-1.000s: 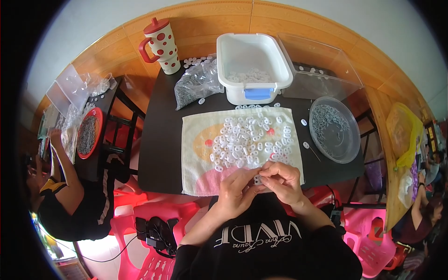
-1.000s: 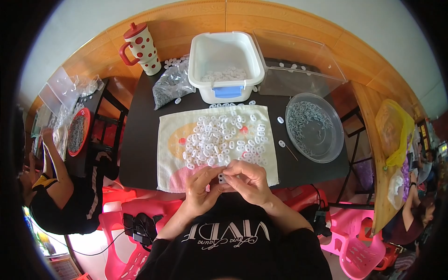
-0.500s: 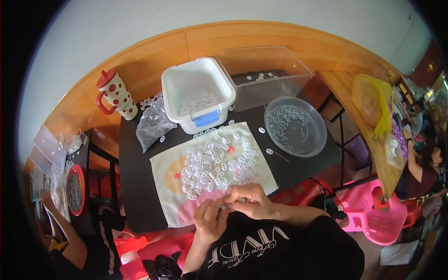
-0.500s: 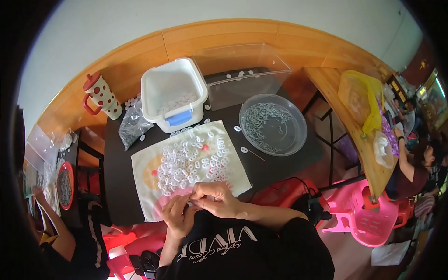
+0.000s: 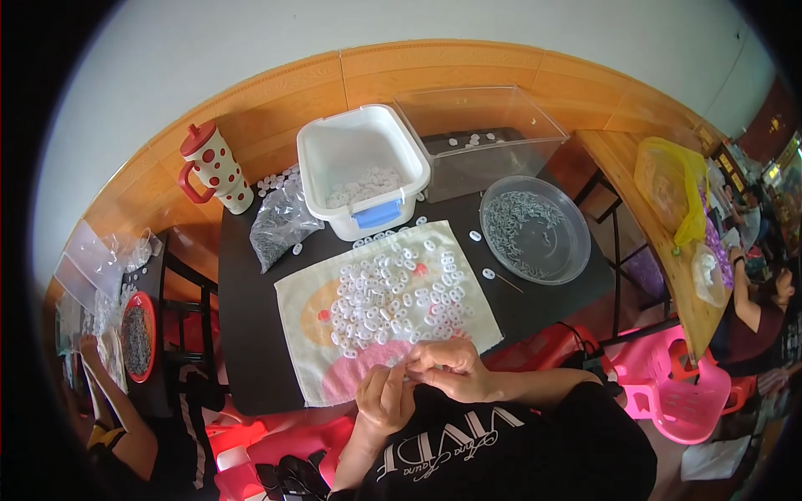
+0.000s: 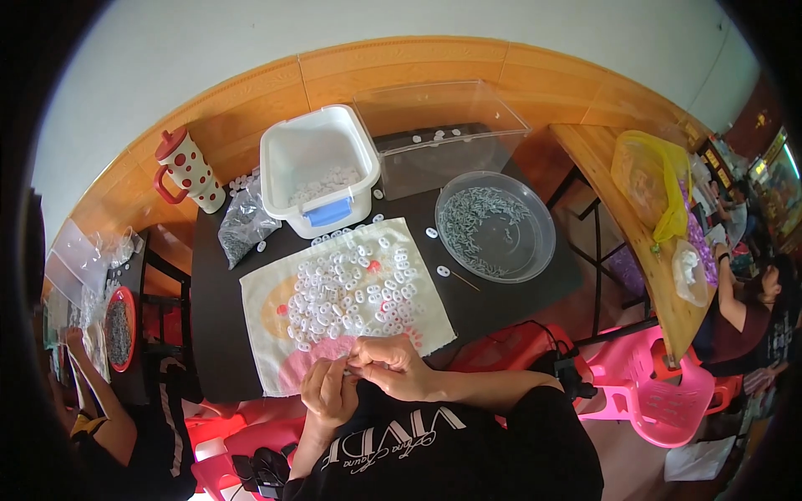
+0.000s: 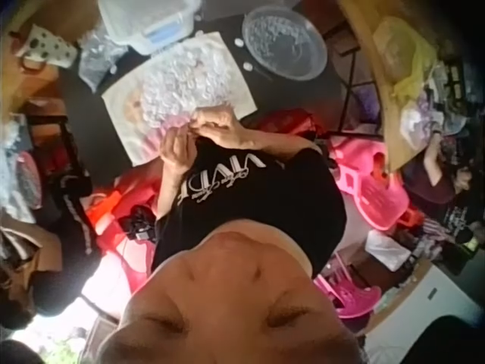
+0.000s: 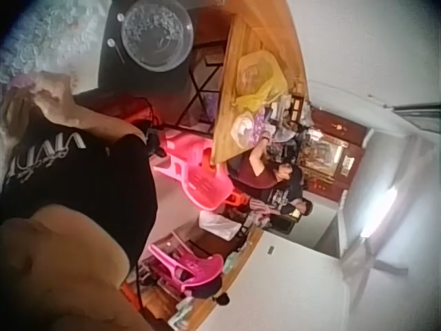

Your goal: Manually inserting small metal pins into plastic rings.

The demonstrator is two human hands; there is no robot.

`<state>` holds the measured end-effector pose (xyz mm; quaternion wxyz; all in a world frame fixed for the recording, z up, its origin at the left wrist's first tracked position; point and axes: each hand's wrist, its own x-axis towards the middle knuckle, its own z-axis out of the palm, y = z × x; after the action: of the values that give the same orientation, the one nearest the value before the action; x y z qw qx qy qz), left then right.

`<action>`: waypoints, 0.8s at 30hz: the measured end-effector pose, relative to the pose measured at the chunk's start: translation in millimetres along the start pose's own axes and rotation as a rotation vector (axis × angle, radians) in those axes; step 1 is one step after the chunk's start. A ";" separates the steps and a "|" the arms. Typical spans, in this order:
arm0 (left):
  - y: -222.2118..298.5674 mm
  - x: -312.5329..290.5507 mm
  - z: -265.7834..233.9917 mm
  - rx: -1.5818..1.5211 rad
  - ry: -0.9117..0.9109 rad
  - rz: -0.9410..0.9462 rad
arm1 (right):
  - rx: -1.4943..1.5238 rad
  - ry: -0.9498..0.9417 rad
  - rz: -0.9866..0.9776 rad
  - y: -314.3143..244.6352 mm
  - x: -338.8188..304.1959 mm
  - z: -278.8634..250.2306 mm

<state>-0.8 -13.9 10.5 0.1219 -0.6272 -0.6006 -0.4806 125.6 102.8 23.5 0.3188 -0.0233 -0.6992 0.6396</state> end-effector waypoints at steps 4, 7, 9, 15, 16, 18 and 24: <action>-1.5 -0.3 -0.3 -0.004 0.046 0.036 | 0.001 -0.023 0.027 -4.4 4.0 1.6; -1.1 8.8 -7.3 -0.020 -0.036 -0.062 | 0.035 -0.008 0.170 -3.6 8.1 -1.6; -0.2 16.4 -12.6 -0.122 -0.113 -0.201 | 0.013 -0.071 0.195 -9.5 16.3 -16.2; -5.7 16.6 -27.5 -0.151 -0.044 -0.384 | -0.549 0.380 -0.271 -62.1 129.0 -134.5; -4.3 17.6 -27.6 -0.194 -0.028 -0.449 | -0.534 0.367 -0.300 -69.6 157.8 -156.7; -2.0 21.9 -23.3 -0.196 -0.048 -0.425 | -0.589 0.451 -0.218 -71.6 198.8 -188.6; -5.7 13.4 -23.9 -0.176 -0.078 -0.411 | -0.962 0.004 -0.087 -48.7 150.2 -205.3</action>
<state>-19.2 -21.4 30.3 -0.0570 -0.5181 -0.6758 -0.5212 122.0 340.7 125.8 0.2997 -0.1402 -0.9154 0.2294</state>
